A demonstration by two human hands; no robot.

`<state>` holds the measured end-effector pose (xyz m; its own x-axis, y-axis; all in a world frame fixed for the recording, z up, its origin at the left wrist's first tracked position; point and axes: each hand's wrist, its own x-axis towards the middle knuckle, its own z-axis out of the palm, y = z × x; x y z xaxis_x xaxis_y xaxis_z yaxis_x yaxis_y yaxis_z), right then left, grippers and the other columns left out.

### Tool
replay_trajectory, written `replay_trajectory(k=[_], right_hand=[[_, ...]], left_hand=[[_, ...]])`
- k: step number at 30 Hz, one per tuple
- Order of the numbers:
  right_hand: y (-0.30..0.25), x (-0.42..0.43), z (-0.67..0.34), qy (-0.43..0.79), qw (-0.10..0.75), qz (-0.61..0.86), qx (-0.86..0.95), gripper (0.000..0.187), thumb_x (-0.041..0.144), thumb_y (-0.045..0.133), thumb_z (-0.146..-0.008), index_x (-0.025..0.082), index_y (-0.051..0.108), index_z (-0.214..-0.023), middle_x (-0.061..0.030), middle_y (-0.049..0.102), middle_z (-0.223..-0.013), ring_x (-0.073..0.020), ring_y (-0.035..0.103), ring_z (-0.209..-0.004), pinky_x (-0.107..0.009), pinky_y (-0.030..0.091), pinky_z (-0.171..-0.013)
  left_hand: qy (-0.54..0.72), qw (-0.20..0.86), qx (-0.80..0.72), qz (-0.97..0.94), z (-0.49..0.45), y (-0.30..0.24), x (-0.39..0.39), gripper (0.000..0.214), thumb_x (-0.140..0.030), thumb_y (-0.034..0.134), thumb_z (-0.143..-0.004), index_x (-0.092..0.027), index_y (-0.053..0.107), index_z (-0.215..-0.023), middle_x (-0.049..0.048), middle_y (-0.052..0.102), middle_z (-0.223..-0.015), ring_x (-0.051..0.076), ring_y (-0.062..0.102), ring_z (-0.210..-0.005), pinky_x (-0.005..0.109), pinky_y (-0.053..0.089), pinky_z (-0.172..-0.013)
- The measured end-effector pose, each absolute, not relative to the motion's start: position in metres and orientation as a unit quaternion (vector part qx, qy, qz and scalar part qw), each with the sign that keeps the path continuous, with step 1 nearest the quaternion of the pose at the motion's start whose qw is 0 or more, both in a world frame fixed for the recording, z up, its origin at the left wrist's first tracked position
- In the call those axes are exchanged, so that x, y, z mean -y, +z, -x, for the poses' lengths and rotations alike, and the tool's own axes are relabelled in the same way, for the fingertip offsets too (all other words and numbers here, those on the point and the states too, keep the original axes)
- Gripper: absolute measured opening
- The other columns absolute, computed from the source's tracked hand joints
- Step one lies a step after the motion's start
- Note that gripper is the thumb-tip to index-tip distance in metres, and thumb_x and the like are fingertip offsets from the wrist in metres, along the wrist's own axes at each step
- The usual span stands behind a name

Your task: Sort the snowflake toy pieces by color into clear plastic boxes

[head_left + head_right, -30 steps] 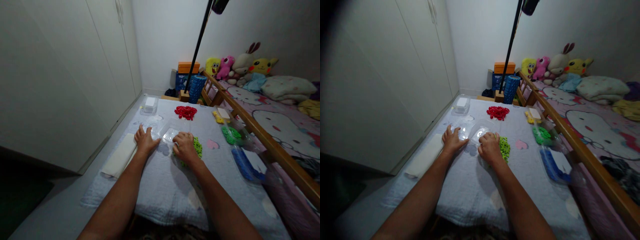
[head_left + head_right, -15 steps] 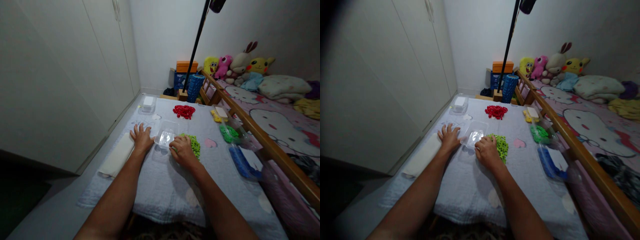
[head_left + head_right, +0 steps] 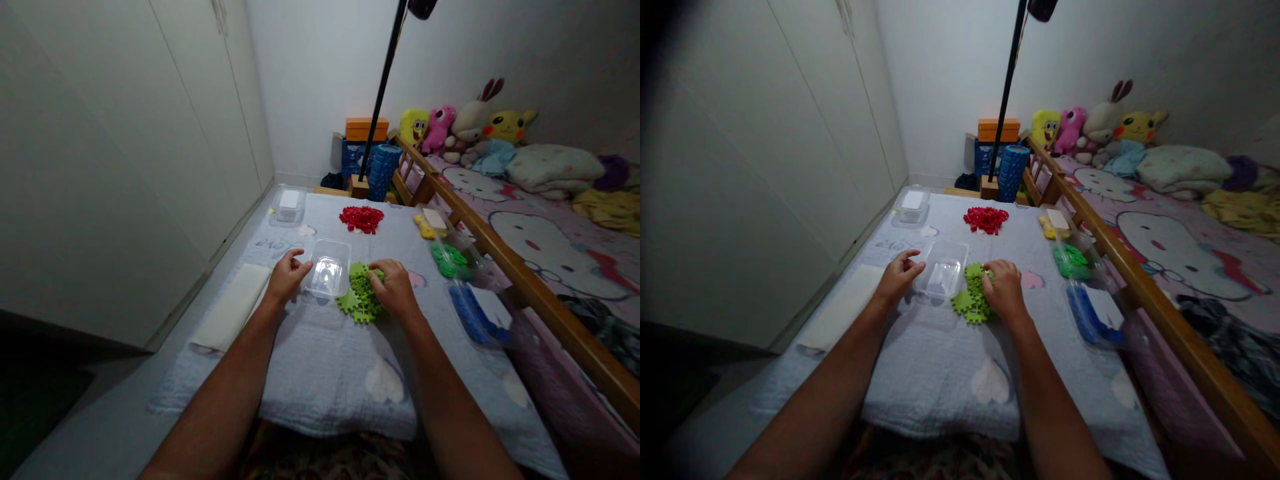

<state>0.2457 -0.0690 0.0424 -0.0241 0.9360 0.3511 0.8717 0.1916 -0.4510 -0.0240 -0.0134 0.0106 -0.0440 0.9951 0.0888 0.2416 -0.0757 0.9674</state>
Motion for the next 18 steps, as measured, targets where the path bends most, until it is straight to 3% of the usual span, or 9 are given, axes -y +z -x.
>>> replay_trajectory(k=[7,18], right_hand=[[0.020,0.062,-0.242,0.040,0.229,0.702,0.674,0.027,0.030,0.069,-0.090,0.020,0.075,-0.114,-0.0129,0.070,-0.122,-0.0312,0.059,-0.117,-0.043,0.042,-0.100],[0.009,0.064,-0.254,0.063,0.247,0.710,0.656,0.014,0.021,0.067,-0.088,0.023,0.076,-0.098,-0.0111,0.070,-0.113,-0.0308,0.056,-0.113,-0.043,0.041,-0.098]], left_hand=[[0.467,0.479,-0.526,-0.525,0.017,0.013,0.022,0.058,-0.033,0.067,-0.066,-0.014,0.064,-0.121,-0.0106,0.042,-0.058,0.009,0.035,-0.050,0.023,0.026,-0.051],[0.466,0.492,-0.540,-0.499,0.014,0.027,0.043,0.049,-0.032,0.069,-0.064,-0.015,0.066,-0.110,-0.0112,0.040,-0.053,0.010,0.033,-0.048,0.023,0.022,-0.049]])
